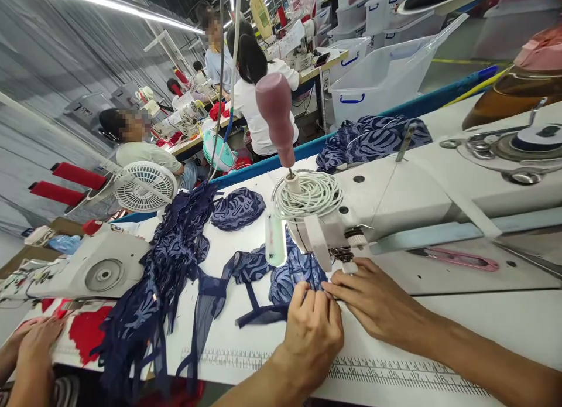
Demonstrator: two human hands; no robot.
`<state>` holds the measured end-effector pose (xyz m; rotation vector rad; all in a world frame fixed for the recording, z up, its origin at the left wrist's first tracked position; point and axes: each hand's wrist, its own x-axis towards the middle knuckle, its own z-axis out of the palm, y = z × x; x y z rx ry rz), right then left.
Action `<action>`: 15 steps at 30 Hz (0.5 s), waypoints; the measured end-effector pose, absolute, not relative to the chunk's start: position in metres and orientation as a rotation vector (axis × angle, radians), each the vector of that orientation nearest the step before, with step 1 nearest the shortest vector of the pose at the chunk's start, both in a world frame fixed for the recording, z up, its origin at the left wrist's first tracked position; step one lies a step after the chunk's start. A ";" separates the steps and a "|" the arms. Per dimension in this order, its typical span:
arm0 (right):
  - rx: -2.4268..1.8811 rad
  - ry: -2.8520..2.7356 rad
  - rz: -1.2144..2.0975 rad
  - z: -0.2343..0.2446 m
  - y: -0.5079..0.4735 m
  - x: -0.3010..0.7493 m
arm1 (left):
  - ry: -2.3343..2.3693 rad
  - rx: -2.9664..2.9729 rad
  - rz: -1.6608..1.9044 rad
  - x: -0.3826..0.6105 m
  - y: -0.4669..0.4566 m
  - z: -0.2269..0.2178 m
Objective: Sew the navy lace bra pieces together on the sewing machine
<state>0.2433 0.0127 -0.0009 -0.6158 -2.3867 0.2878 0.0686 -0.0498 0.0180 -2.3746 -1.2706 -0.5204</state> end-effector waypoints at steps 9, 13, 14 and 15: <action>-0.624 -2.402 0.268 -0.002 0.009 0.239 | -1.177 -2.705 -0.701 0.020 -0.009 0.026; -0.635 -2.420 0.185 0.002 0.009 0.240 | -1.252 -2.652 -0.719 0.015 -0.015 0.010; -0.636 -2.421 0.172 0.003 0.008 0.240 | -1.254 -2.642 -0.708 0.015 -0.017 0.009; -0.636 -2.421 0.157 0.002 0.008 0.240 | -1.248 -2.634 -0.703 0.016 -0.018 0.009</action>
